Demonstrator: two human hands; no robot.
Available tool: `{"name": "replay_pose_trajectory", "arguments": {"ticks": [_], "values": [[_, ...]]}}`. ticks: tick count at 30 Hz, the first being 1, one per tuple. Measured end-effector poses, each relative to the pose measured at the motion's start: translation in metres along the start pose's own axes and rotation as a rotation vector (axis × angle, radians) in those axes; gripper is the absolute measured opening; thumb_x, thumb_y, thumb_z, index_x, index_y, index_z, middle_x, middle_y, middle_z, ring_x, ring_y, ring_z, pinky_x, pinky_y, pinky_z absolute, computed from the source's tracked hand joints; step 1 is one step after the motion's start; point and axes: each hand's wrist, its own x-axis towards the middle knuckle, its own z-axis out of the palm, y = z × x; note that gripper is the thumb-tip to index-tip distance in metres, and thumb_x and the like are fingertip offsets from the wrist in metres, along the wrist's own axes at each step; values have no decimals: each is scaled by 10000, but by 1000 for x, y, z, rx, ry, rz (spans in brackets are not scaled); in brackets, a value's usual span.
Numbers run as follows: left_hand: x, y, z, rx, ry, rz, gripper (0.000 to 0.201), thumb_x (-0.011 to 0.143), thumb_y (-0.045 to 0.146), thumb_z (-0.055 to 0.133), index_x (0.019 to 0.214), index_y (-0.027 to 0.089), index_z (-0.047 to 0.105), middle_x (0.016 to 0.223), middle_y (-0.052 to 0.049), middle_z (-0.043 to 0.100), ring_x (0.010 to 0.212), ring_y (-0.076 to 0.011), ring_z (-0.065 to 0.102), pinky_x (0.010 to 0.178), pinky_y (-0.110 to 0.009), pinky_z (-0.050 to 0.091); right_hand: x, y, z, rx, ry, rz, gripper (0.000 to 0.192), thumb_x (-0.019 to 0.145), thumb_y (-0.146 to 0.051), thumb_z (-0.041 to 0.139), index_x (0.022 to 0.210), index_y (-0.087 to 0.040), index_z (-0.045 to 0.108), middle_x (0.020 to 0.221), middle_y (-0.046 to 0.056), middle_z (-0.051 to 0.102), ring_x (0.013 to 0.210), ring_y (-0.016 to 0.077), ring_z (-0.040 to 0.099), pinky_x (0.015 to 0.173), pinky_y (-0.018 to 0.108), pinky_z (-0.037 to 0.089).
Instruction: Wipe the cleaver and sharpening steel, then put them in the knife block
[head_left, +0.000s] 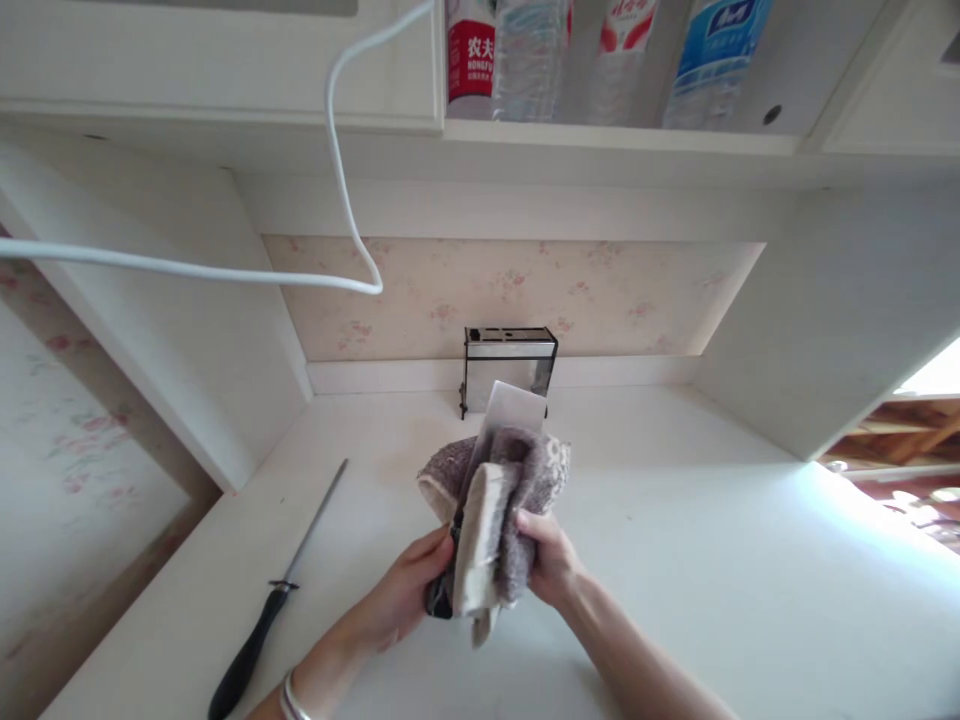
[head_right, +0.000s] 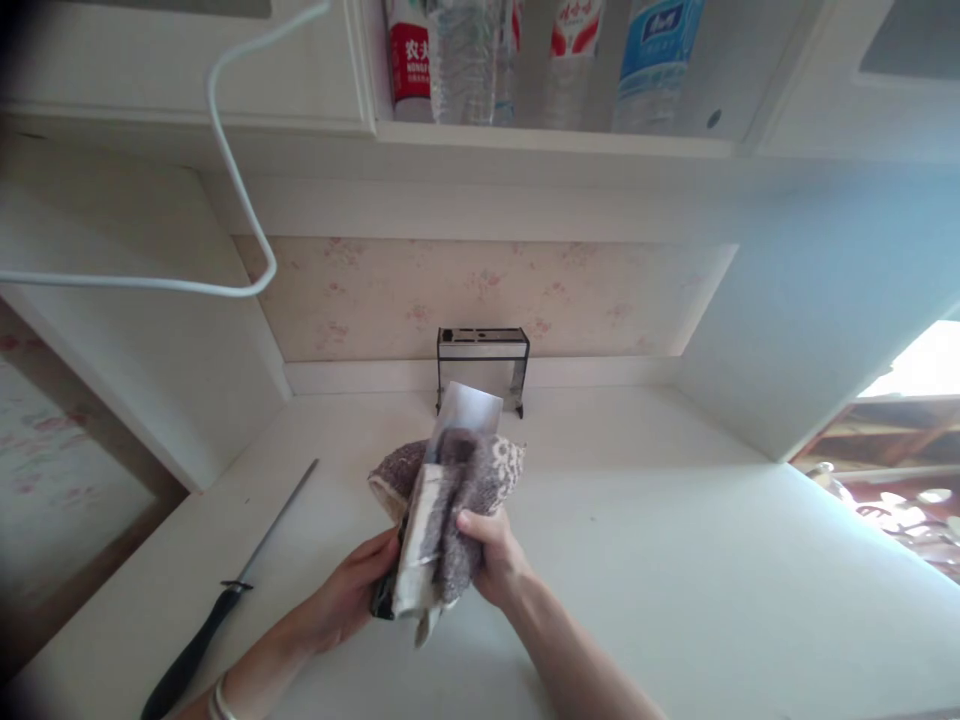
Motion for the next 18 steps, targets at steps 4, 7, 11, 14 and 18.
{"name": "replay_pose_trajectory", "arguments": {"ticks": [4, 7, 11, 14, 18], "values": [[2, -3, -1, 57, 37, 0, 341, 807, 304, 657, 1111, 151, 645, 1104, -101, 669, 1042, -252, 593, 919, -362, 439, 0, 0, 10, -59, -22, -36, 562, 548, -154, 832, 1070, -125, 626, 1004, 103, 701, 878, 266, 662, 859, 426, 521], [0, -3, -3, 52, 14, -5, 294, 798, 256, 665, 1072, 149, 659, 1024, -89, 683, 965, -224, 610, 875, -333, 447, 0, -2, 12, -63, 19, -8, 580, 567, -127, 808, 1113, -118, 612, 1012, 113, 703, 868, 264, 668, 844, 421, 530], [0, 0, -2, -1, 13, -69, 204, 832, 268, 633, 985, 133, 639, 784, -40, 627, 668, -114, 565, 627, -223, 419, 0, -7, 7, -70, 46, 5, 570, 561, -97, 795, 1102, -113, 616, 998, 118, 709, 858, 278, 673, 809, 427, 543], [0, 4, -6, -34, 4, -80, 212, 876, 333, 573, 820, 129, 575, 637, 15, 490, 494, -52, 422, 489, -190, 287, 4, -12, 2, -82, 108, -21, 574, 559, -108, 799, 1103, -114, 615, 991, 120, 713, 878, 283, 675, 804, 414, 547], [-4, 15, -17, 8, -37, -138, 259, 903, 376, 517, 845, 126, 549, 659, 17, 439, 461, -31, 345, 459, -195, 194, 10, -19, -8, -78, 168, -21, 527, 573, -133, 794, 1074, -117, 631, 958, 115, 723, 852, 287, 686, 776, 406, 558]]}}
